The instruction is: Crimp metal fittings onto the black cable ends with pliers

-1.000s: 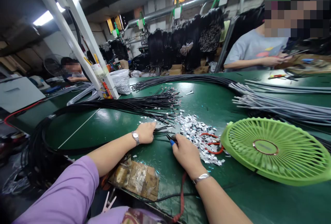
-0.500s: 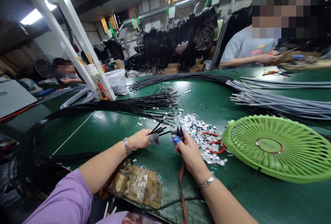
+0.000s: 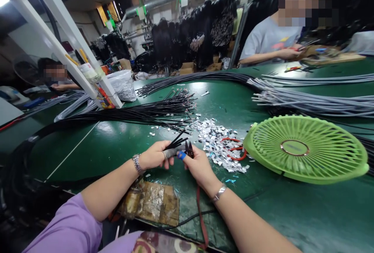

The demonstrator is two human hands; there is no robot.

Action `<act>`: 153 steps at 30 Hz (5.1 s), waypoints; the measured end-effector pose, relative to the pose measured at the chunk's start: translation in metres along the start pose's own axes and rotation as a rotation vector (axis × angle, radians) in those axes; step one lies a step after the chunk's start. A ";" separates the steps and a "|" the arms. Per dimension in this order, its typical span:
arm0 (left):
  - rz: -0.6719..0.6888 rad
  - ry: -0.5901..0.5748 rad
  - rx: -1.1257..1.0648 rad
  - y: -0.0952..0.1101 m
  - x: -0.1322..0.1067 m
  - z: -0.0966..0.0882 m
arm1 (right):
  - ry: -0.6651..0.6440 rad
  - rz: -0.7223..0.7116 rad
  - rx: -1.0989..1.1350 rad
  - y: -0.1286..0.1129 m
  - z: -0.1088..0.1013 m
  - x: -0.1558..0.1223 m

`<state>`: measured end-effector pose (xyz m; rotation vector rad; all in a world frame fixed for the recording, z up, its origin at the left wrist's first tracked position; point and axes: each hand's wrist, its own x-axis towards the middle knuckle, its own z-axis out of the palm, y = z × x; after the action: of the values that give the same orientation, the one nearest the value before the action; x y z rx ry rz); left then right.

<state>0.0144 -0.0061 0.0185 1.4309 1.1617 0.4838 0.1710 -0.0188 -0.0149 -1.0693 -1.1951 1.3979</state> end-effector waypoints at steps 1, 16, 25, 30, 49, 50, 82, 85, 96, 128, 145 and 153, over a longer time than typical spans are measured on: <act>-0.002 -0.019 -0.011 0.002 -0.001 -0.001 | -0.010 0.010 0.003 0.001 0.000 0.000; -0.138 -0.012 -0.327 -0.002 0.001 -0.013 | -0.030 0.047 -0.184 0.003 -0.017 -0.002; -0.050 0.075 -0.237 -0.001 -0.001 0.002 | -0.043 -0.041 -0.268 -0.001 -0.011 -0.006; 0.036 0.134 -0.022 -0.010 -0.001 0.007 | -0.026 -0.015 -0.169 0.003 -0.006 -0.009; -0.022 0.047 0.008 -0.005 -0.003 -0.006 | -0.015 0.038 0.109 0.000 -0.016 -0.001; 0.016 0.090 0.067 -0.006 -0.004 -0.006 | 0.013 0.066 0.154 -0.001 -0.017 -0.001; 0.292 0.371 0.820 -0.003 -0.013 0.000 | -0.057 0.330 0.209 -0.005 -0.007 -0.007; 0.284 0.387 0.789 -0.004 -0.011 -0.002 | -0.179 0.253 0.036 -0.003 -0.002 -0.014; 0.192 0.350 0.199 -0.011 0.002 -0.011 | -0.034 -0.125 -0.637 -0.003 -0.020 -0.006; 0.056 0.195 0.058 -0.007 -0.002 -0.001 | 0.104 0.143 0.212 -0.007 -0.015 0.001; 0.054 0.113 0.006 -0.006 -0.002 0.003 | 0.028 0.153 0.222 0.004 -0.012 -0.002; -0.048 -0.001 -0.147 0.001 -0.003 -0.001 | -0.142 0.312 0.483 0.001 -0.015 0.001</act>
<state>0.0132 -0.0081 0.0208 1.2744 1.1333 0.5241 0.1852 -0.0160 -0.0183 -0.8419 -0.7409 1.9110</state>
